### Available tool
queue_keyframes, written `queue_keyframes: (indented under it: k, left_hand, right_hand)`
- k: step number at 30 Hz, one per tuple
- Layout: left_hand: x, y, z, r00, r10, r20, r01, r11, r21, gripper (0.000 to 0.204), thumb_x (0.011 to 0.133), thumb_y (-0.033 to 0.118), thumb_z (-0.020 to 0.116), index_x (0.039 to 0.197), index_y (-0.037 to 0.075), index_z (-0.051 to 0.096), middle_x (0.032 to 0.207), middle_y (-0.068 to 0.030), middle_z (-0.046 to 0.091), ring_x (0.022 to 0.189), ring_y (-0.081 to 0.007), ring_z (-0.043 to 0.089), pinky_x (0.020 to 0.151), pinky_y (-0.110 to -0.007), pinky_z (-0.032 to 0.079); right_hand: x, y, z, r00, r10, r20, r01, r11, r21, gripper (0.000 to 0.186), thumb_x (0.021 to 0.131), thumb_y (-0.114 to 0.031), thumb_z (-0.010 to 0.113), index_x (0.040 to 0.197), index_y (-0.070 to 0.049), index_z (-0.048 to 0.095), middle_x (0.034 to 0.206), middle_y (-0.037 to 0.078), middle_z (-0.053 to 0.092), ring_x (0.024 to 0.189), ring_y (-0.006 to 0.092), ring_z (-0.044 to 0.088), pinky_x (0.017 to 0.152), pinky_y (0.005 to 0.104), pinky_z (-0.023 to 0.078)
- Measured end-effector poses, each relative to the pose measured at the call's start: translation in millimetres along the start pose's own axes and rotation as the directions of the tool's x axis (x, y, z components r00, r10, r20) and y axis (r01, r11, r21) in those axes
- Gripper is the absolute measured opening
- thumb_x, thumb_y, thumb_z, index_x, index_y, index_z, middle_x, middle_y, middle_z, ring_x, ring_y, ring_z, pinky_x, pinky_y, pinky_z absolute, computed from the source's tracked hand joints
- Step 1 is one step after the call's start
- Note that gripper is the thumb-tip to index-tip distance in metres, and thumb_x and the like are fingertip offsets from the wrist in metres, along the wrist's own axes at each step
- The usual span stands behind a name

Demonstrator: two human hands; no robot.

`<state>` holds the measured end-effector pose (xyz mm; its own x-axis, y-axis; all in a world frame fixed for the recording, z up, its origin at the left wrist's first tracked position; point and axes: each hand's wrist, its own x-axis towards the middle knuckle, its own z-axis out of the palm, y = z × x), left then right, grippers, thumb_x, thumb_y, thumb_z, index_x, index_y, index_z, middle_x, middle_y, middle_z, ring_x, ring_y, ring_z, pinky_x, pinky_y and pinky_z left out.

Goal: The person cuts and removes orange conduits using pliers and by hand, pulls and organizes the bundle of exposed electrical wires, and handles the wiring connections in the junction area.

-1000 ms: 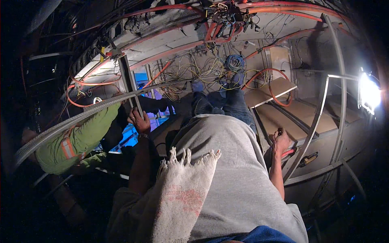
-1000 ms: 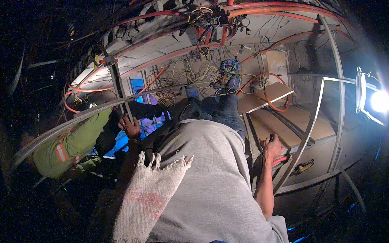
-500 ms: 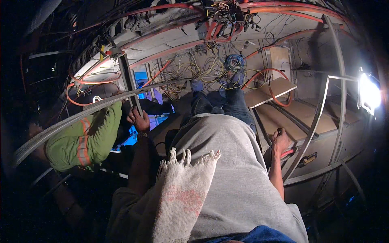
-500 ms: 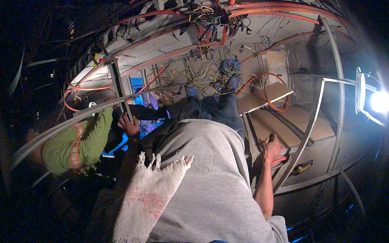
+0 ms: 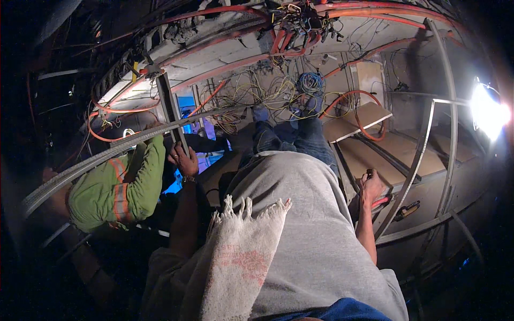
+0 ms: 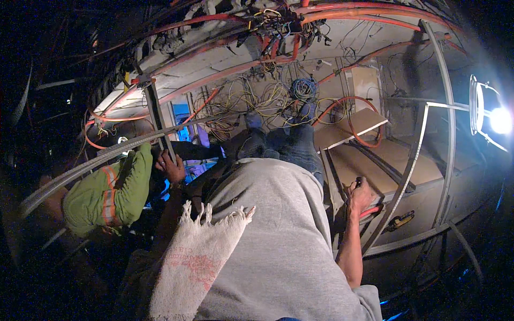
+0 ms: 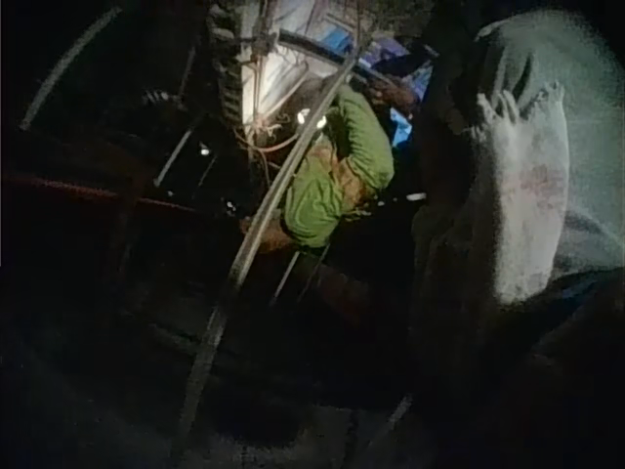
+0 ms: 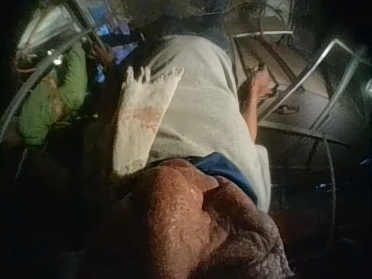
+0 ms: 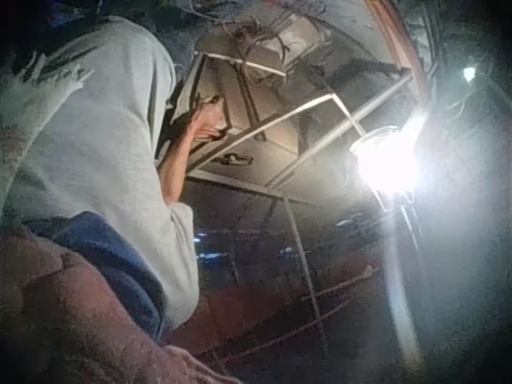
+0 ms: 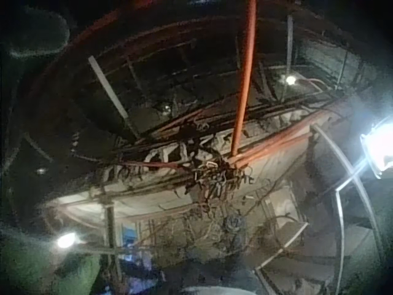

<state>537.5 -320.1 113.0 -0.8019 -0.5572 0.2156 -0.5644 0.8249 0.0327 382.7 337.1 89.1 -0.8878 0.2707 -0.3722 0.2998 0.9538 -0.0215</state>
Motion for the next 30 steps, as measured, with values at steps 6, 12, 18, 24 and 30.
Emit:
queue_keyframes:
  k: [6, 12, 18, 24, 30]
  left_hand:
    - [0.5, -1.1, 3.0, 1.000, -0.009, -0.005, 0.009, 0.999, 0.034, 0.051, 0.088, 0.019, 0.069, 0.134, 0.002, 0.053, 0.137, -0.0218, 0.051, 0.129, -0.0422, 0.043, 0.109, -0.056, 0.030]
    - [-0.9, -12.2, 9.2, 0.999, 0.054, 0.003, -0.054, 0.998, 0.044, 0.052, 0.088, 0.020, 0.068, 0.135, 0.002, 0.053, 0.139, -0.0221, 0.050, 0.128, -0.0425, 0.043, 0.109, -0.055, 0.031]
    - [-2.0, -7.4, 9.4, 1.000, 0.010, -0.012, -0.009, 1.000, 0.028, 0.052, 0.088, 0.020, 0.067, 0.136, 0.004, 0.053, 0.139, -0.0211, 0.051, 0.125, -0.0451, 0.042, 0.109, -0.056, 0.032]
    - [-2.8, -5.0, 5.9, 0.999, -0.001, -0.046, 0.003, 1.000, 0.023, 0.051, 0.087, 0.019, 0.067, 0.134, 0.003, 0.054, 0.136, -0.0208, 0.052, 0.123, -0.0453, 0.042, 0.106, -0.057, 0.035]
    - [-0.7, -2.0, 6.2, 0.998, 0.023, -0.057, -0.022, 1.000, 0.020, 0.050, 0.088, 0.018, 0.067, 0.134, 0.003, 0.054, 0.136, -0.0212, 0.052, 0.121, -0.0451, 0.042, 0.105, -0.057, 0.035]
  right_hand:
    - [3.0, 12.7, 15.4, 0.998, -0.019, -0.053, 0.018, 1.000, -0.016, 0.031, 0.091, -0.035, 0.064, 0.112, -0.015, 0.071, 0.099, 0.014, 0.076, 0.096, 0.0370, 0.071, 0.096, 0.0561, 0.043]
    - [3.5, 6.8, 10.2, 1.000, 0.010, -0.020, -0.009, 0.999, 0.047, 0.028, 0.090, -0.032, 0.064, 0.112, -0.015, 0.072, 0.098, 0.014, 0.076, 0.094, 0.0356, 0.072, 0.092, 0.0537, 0.046]
    - [0.5, 10.7, 18.8, 0.984, -0.070, -0.165, 0.083, 0.994, 0.073, 0.020, 0.086, -0.026, 0.066, 0.100, -0.013, 0.072, 0.085, 0.013, 0.073, 0.081, 0.0333, 0.070, 0.083, 0.0449, 0.042]
    - [-2.3, 1.2, 5.1, 0.981, -0.096, -0.168, 0.104, 0.994, 0.037, 0.018, 0.086, -0.028, 0.065, 0.094, -0.013, 0.071, 0.083, 0.014, 0.072, 0.081, 0.0354, 0.069, 0.080, 0.0458, 0.043]
    - [3.8, 16.4, 20.4, 0.991, -0.057, -0.125, 0.065, 0.996, 0.062, 0.023, 0.087, -0.030, 0.064, 0.099, -0.012, 0.072, 0.089, 0.015, 0.074, 0.086, 0.0360, 0.070, 0.081, 0.0474, 0.045]
